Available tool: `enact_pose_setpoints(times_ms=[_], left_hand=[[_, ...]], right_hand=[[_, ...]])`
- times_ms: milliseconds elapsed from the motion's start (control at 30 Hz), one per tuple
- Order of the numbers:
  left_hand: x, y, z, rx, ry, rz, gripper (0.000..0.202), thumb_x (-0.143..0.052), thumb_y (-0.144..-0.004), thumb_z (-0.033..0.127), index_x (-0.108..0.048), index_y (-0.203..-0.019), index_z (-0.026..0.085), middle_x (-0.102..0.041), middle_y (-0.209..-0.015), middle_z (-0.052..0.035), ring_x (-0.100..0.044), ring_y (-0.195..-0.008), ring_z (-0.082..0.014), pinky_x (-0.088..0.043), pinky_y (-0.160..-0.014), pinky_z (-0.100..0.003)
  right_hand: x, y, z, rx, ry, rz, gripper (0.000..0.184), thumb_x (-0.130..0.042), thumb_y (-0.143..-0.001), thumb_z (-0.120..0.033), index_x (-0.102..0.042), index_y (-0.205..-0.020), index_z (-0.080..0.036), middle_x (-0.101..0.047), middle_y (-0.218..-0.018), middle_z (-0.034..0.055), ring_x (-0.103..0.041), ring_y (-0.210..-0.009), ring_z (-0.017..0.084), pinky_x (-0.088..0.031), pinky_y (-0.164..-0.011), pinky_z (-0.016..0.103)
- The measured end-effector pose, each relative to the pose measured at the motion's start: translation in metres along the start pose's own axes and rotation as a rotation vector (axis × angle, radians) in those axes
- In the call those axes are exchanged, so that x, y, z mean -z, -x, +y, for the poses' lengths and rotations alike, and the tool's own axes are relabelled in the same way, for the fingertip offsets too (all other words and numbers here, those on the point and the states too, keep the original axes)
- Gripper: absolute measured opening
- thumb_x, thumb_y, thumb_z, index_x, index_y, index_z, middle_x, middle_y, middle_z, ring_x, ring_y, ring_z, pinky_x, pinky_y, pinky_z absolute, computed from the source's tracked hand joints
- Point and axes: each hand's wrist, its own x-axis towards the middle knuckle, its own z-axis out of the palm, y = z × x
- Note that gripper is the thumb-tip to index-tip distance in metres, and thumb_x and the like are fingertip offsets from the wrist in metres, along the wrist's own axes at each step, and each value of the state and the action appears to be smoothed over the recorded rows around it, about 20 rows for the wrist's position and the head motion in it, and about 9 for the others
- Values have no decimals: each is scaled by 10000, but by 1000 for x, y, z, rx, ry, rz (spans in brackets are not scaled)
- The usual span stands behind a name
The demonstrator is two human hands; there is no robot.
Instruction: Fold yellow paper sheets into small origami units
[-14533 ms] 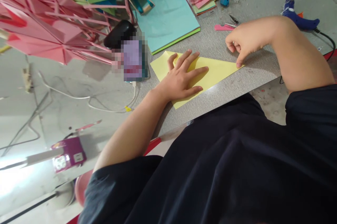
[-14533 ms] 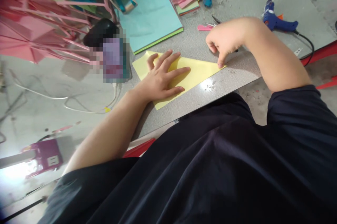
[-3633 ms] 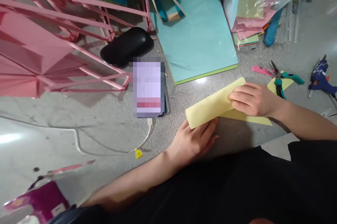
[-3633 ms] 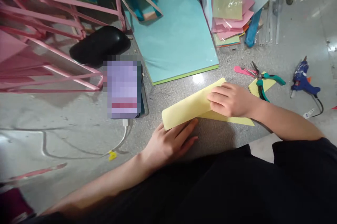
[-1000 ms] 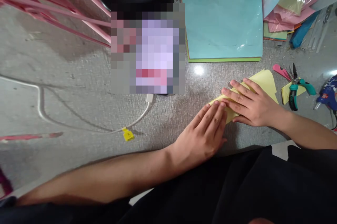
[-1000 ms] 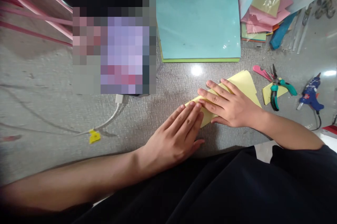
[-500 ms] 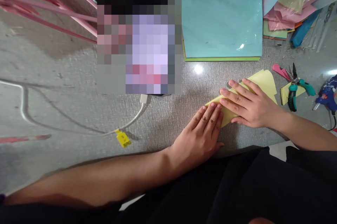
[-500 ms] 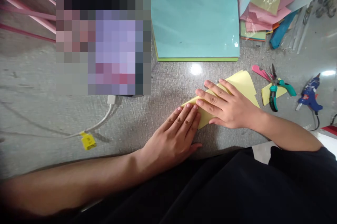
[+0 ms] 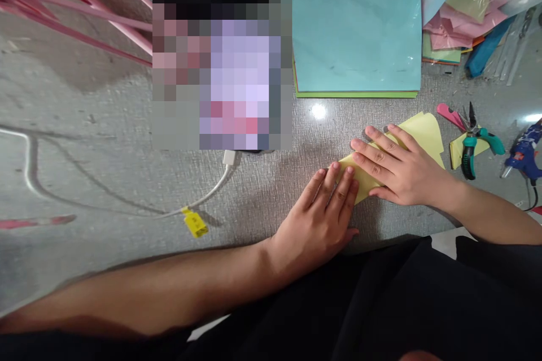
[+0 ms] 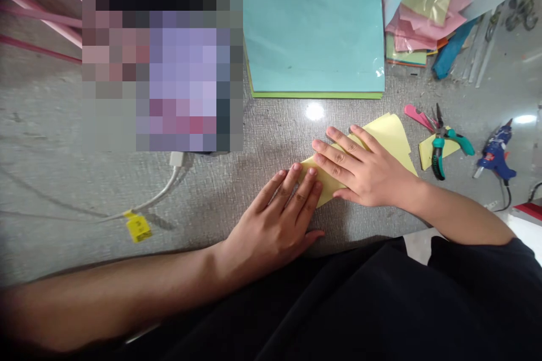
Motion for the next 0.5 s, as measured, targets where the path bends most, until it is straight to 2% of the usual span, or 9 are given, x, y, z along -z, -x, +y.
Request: enact_pose_setpoints(times_ms=[300, 500], left_hand=[[1, -2, -2, -3, -13, 38, 759, -742, -1162, 571, -726, -1646, -13, -740, -1716, -268, -721, -1620, -456, -637, -1314, -549], [2, -1, -3, -11, -20, 56, 672, -731, -1172, 544, -772, -1598, 26, -759, -1701, -248, -759, -1577, -439, -659, -1261, -517]], right_hand=[[3, -15, -10, -22, 1, -7, 708, -399, -1316, -504, -461, -1891, -95, -548, -1913, 197, -499, -1810, 418, -417, -1450, 696], [4, -8, -12, -117, -54, -45, 814, -433, -1296, -615, -368, -1943, -124, -524, -1924, 212, -457, -1835, 435, -366, -1472, 735]])
